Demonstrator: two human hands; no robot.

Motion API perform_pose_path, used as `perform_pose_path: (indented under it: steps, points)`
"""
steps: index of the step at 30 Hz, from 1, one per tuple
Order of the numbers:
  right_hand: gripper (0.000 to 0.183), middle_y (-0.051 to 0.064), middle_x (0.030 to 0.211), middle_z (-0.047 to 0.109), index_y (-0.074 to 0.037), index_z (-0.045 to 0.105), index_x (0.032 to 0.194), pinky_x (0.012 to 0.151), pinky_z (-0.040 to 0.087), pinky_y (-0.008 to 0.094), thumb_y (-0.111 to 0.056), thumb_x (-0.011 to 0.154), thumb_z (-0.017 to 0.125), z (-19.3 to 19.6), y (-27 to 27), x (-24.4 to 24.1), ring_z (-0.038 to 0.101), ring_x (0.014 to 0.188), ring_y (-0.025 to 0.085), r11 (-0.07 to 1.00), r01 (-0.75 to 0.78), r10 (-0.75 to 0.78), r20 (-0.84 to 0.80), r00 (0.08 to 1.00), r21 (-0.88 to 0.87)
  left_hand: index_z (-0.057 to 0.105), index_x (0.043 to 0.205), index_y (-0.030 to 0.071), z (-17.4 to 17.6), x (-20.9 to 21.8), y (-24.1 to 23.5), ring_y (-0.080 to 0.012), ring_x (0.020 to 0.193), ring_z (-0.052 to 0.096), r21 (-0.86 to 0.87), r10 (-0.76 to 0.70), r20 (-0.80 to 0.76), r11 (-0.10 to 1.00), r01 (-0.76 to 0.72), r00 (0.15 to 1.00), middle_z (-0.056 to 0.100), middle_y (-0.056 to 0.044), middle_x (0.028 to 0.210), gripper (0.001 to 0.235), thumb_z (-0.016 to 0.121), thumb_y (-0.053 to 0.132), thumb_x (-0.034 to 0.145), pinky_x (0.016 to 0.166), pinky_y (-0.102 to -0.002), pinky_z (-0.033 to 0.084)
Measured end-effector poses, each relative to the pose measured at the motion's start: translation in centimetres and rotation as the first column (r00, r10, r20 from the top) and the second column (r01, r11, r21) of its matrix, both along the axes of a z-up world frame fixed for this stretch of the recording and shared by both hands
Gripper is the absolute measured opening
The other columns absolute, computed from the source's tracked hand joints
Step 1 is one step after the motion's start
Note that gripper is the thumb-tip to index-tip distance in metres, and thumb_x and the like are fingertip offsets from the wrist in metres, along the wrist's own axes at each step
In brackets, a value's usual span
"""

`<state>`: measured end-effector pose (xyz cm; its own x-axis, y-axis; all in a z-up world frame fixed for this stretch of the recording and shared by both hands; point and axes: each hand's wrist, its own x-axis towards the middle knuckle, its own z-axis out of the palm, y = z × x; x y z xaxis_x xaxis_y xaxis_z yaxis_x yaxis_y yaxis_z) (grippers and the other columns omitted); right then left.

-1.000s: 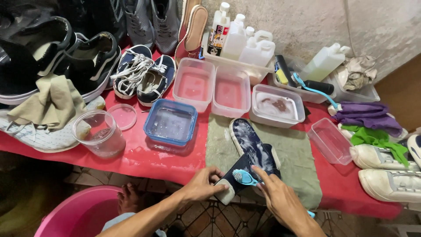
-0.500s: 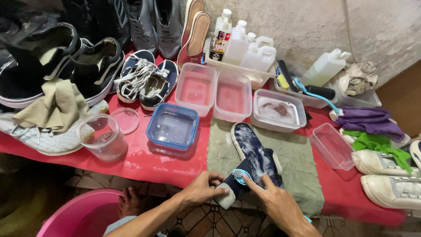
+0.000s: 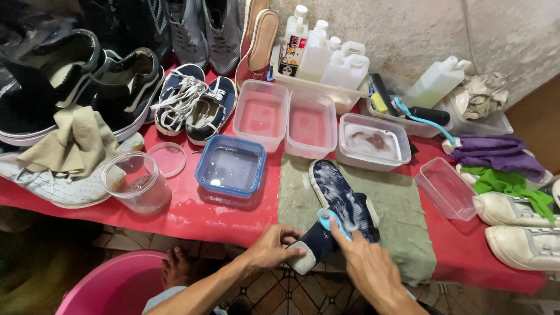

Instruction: The person scrubs a dark blue slip-on shoe with a blue toothbrush, repeatedly dipping the brush into a container of soapy water. The shoe is held steady on a green cloth while the person scrubs the upper fabric and the white sole.

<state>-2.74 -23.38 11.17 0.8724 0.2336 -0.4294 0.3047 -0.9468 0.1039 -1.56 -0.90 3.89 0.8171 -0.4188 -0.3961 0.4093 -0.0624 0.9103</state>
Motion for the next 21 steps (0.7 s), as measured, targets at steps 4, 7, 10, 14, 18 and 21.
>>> perform_pose_path:
  steps: [4,7,10,14,18,21]
  points:
    - [0.086,0.011,0.09,0.057,-0.044,0.014,0.166,0.066,0.054,0.058,0.004,0.097,0.034,0.1,-0.2,0.1,0.066,0.069,0.039,1.0,-0.011,0.012,-0.029,1.0,0.028,0.066,0.125,0.001,0.1,-0.1,-0.1,-0.0228,0.096,0.078,-0.058,0.014,-0.032,0.998,-0.016,0.999,0.079,-0.015,0.108,0.04,0.078,0.01,0.087,0.081,-0.031,0.067]
    - [0.084,0.015,0.093,0.06,-0.039,0.011,0.167,0.067,0.055,0.057,0.003,0.098,0.035,0.0,0.3,-0.2,0.067,0.069,0.041,0.999,-0.009,0.009,0.018,1.0,0.045,0.069,0.118,0.002,0.7,0.0,-0.2,-0.0192,0.088,0.077,-0.038,0.042,-0.053,0.998,-0.044,0.998,0.079,-0.011,0.098,0.032,0.078,0.008,0.088,0.075,-0.029,0.065]
    - [0.088,0.013,0.092,0.056,-0.045,0.013,0.166,0.076,0.05,0.06,0.001,0.093,0.031,0.9,0.3,-1.1,0.063,0.079,0.047,0.998,0.02,-0.011,-0.144,0.99,0.066,0.067,0.116,0.003,0.1,-0.1,-0.1,-0.0164,0.085,0.074,-0.04,0.029,-0.007,0.999,-0.029,1.0,0.074,-0.007,0.09,0.03,0.079,0.006,0.089,0.075,-0.027,0.064]
    - [0.086,0.014,0.095,0.06,-0.049,0.015,0.164,0.074,0.05,0.064,-0.002,0.096,0.036,0.1,0.3,-0.5,0.066,0.08,0.05,0.996,0.089,-0.089,0.025,0.996,0.021,0.066,0.115,0.002,-0.4,0.3,-0.3,-0.0161,0.079,0.074,-0.077,0.068,-0.05,0.994,-0.071,0.996,0.078,-0.007,0.087,0.03,0.08,0.009,0.089,0.071,-0.027,0.062]
    - [0.092,0.013,0.11,0.055,-0.054,-0.006,0.165,0.082,0.05,0.06,-0.003,0.098,0.032,-0.6,0.9,-3.7,0.066,0.091,0.045,0.976,0.196,-0.21,-0.185,0.96,-0.093,0.051,0.122,0.015,-1.2,0.0,-0.1,-0.0174,0.089,0.068,-0.087,0.046,0.091,0.996,-0.038,0.995,0.057,-0.012,0.127,0.047,0.078,0.003,0.086,0.069,-0.028,0.066]
    - [0.09,0.01,0.1,0.058,-0.058,0.004,0.163,0.077,0.047,0.06,-0.008,0.096,0.039,-1.7,0.3,-2.1,0.065,0.087,0.045,0.974,0.229,-0.228,-0.104,0.968,-0.005,0.053,0.127,0.012,-1.7,0.5,-0.3,-0.0196,0.09,0.071,-0.117,0.05,0.163,0.993,-0.031,0.985,0.053,-0.016,0.145,0.05,0.077,0.002,0.085,0.071,-0.031,0.069]
